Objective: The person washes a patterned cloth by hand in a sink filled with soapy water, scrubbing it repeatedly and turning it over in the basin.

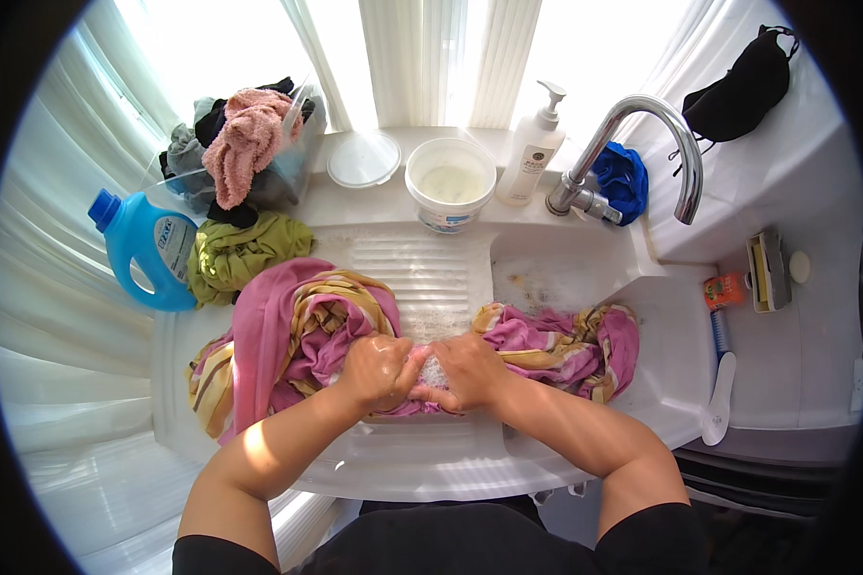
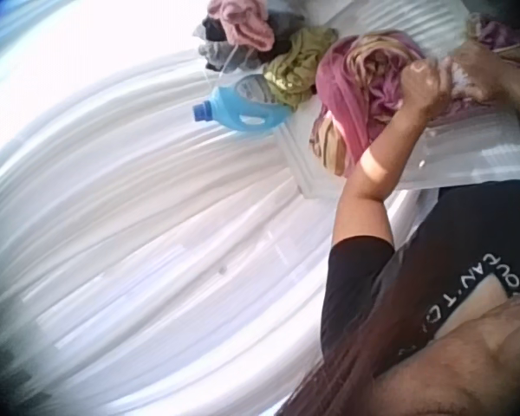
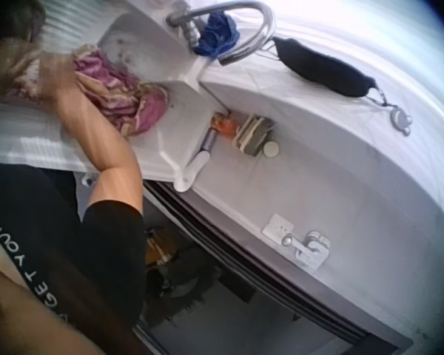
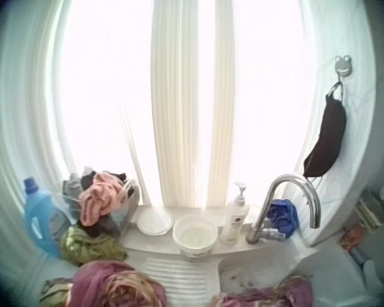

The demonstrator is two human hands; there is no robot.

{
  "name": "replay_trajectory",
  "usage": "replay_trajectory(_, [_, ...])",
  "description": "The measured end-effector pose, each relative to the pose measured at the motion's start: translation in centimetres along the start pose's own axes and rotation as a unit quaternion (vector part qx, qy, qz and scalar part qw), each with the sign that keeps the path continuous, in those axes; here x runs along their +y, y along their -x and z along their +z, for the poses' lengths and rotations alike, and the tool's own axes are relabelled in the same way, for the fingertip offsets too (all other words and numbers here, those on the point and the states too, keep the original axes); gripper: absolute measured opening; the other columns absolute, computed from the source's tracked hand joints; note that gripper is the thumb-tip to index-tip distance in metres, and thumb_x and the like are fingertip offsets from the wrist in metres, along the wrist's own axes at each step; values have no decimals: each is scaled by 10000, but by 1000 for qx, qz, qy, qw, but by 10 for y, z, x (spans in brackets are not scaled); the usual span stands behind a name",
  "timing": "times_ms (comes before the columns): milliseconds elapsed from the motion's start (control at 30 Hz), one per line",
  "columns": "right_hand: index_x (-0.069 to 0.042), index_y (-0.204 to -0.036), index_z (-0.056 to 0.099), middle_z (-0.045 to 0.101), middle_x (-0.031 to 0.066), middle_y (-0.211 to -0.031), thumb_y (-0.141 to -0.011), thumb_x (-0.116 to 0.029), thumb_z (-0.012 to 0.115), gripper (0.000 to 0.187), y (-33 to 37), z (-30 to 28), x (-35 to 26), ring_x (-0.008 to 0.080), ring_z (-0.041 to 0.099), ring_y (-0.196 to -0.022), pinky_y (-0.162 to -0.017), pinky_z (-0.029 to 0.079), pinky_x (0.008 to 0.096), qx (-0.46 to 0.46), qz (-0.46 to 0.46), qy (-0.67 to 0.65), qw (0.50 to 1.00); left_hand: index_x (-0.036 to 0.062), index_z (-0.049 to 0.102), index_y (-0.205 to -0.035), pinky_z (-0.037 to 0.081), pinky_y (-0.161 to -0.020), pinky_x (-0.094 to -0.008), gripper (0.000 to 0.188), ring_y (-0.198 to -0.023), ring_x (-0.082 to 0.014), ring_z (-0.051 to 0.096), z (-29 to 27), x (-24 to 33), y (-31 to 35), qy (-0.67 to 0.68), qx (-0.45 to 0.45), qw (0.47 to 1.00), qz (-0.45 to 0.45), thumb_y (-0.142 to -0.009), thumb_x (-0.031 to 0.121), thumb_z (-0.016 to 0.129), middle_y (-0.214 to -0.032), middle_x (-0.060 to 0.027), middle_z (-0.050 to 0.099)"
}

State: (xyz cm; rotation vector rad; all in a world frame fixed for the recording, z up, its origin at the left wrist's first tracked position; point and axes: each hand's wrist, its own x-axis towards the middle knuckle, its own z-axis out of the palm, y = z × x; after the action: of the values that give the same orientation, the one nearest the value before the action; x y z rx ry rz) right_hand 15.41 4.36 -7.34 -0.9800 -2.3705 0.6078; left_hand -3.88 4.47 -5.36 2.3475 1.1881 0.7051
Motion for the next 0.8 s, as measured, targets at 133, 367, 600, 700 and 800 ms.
replay_trajectory(133, [14, -1004, 661, 661, 250, -837, -846, -594, 594, 632, -25, -22, -2, 390, 652, -830, -757, 505, 442, -122, 160, -49, 978, 24, 709, -823, 507, -712, -490, 512, -792, -416, 647, -11, 2, -23, -21, -123, 968, -216, -956, 453, 464, -789, -252, 656])
replay_trajectory(367, [-65, -1286, 569, 536, 219, -1328, -794, -632, 630, 753, 21, -42, 48, 348, 444, -1296, -1028, 376, 480, 5, 147, -142, 979, 3, 711, -914, 489, -826, -479, 607, -921, -432, 634, -7, -3, -37, -19, -73, 975, -208, -936, 553, 455, -914, -255, 673])
replay_trajectory(600, [-128, -1462, 365, 245, 215, -1541, -718, -476, 744, 905, 119, -40, -14, 338, 169, -1463, -1137, 195, 578, -17, 129, 184, 974, 82, 657, -1068, 479, -872, -427, 517, -971, -330, 617, -68, 39, 59, -8, 65, 991, 114, -728, 449, 792, -1000, -131, 662])
replay_trajectory(700, [-52, -1331, 476, 357, 233, -1480, -704, -310, 752, 733, 119, -12, -21, 355, 288, -1420, -1127, 245, 556, 57, 81, 237, 967, 99, 596, -1169, 330, -1028, -562, 724, -1280, -401, 417, -50, 54, 93, -215, -49, 972, 86, -608, 484, 843, -1417, -206, 424])
replay_trajectory(800, [5, -1054, 572, 596, 209, -1230, -728, -166, 728, 400, 118, -3, -2, 369, 564, -1176, -985, 433, 525, 176, -33, 262, 948, 91, 610, -1128, 279, -1053, -598, 618, -1348, -410, 343, -27, 32, 98, -263, -30, 960, 94, -637, 399, 824, -1473, -217, 355])
